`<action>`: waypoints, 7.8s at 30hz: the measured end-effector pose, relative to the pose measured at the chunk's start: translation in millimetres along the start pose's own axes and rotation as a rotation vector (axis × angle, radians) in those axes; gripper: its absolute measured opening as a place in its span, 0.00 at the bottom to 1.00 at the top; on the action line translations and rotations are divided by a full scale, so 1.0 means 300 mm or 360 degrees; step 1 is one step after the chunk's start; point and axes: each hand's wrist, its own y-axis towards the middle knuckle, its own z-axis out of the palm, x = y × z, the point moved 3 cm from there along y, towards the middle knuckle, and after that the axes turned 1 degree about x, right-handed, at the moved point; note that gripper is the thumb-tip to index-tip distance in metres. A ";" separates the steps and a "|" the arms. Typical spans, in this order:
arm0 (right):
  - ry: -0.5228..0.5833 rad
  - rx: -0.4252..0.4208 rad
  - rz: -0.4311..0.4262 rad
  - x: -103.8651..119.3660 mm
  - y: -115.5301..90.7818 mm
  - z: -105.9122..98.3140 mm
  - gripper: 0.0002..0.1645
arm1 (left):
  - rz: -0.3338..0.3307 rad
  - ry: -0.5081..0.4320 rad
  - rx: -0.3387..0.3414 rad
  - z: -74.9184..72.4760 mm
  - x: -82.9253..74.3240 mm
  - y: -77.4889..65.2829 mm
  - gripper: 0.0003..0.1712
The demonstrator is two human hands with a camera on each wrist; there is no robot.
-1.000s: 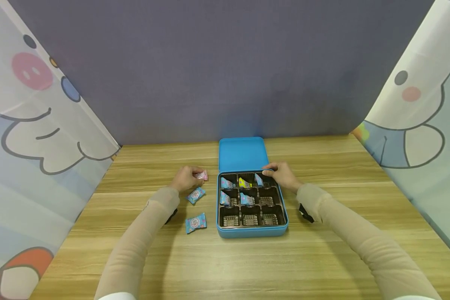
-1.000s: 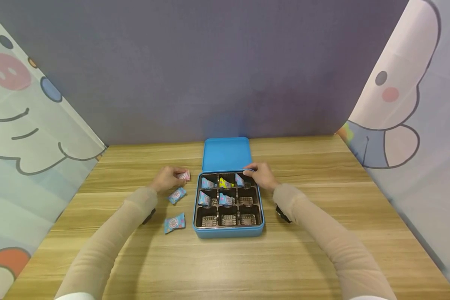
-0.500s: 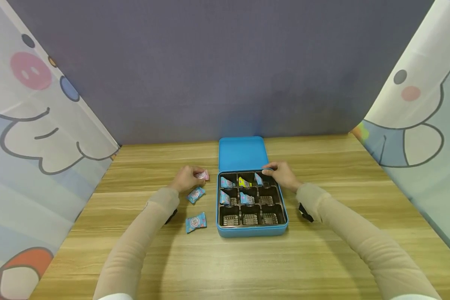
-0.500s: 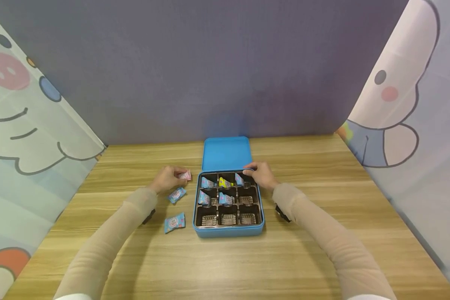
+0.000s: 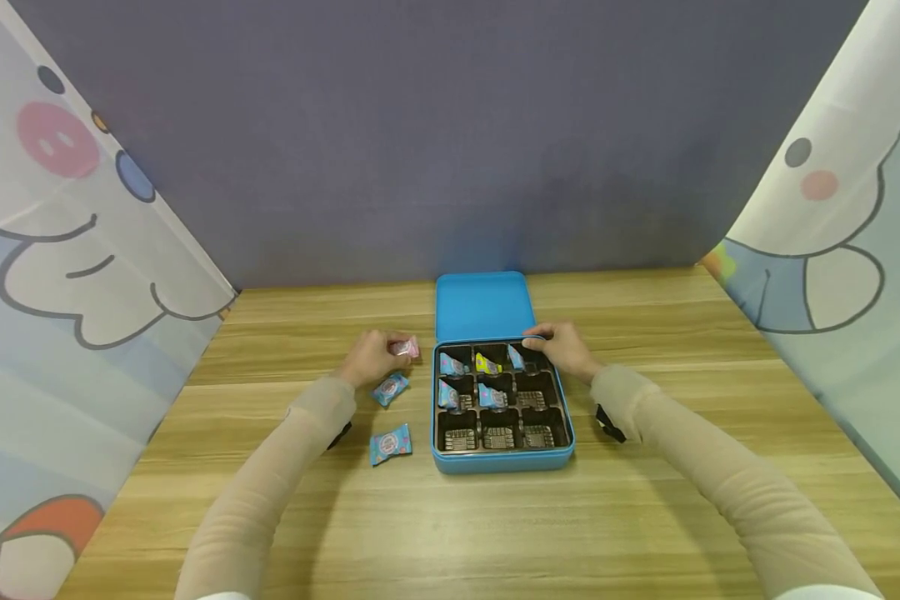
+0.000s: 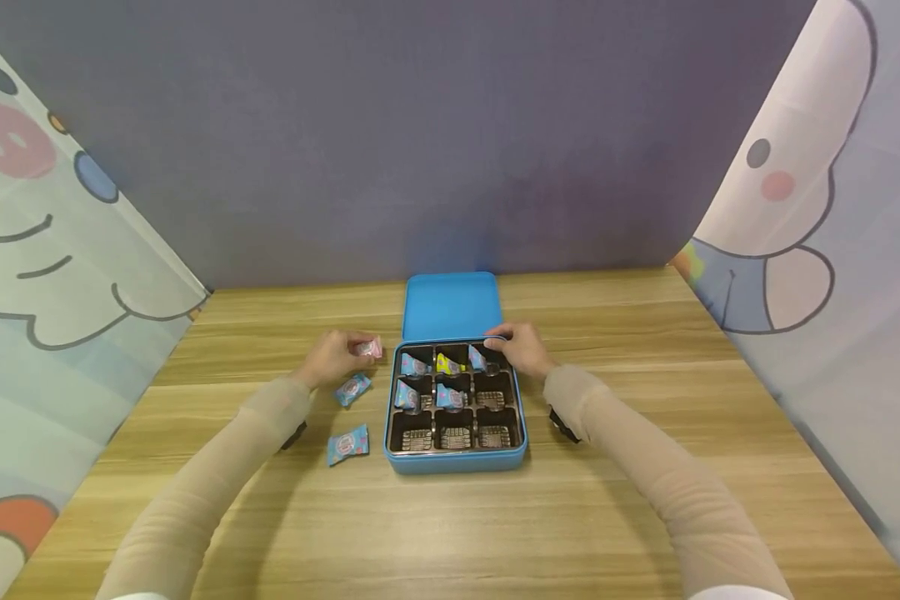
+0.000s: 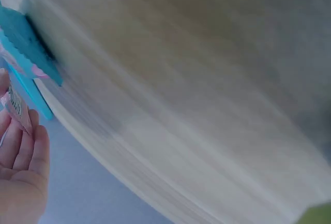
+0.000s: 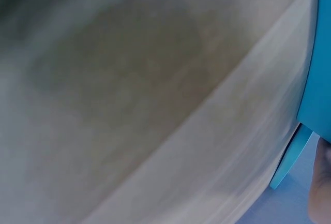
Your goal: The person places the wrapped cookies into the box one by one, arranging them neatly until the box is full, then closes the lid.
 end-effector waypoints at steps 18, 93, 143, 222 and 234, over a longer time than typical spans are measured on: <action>0.0020 -0.0021 -0.0026 0.000 0.004 0.002 0.16 | 0.0115 0.0125 -0.0283 -0.037 -0.138 -0.025 0.22; 0.0038 -0.0027 -0.0008 0.007 0.001 0.003 0.16 | 0.0696 0.0263 -0.0122 0.043 -0.448 -0.157 0.19; 0.0026 -0.0003 0.0013 0.006 0.005 0.003 0.16 | 0.0736 0.0416 0.0281 0.202 -0.557 -0.092 0.23; 0.0069 0.0013 -0.0026 -0.006 0.004 0.006 0.15 | 0.0684 0.0198 0.0372 0.281 -0.586 -0.059 0.20; 0.0101 0.0014 -0.0017 0.002 0.001 0.004 0.15 | 0.0693 0.0147 0.0370 0.242 -0.603 -0.062 0.20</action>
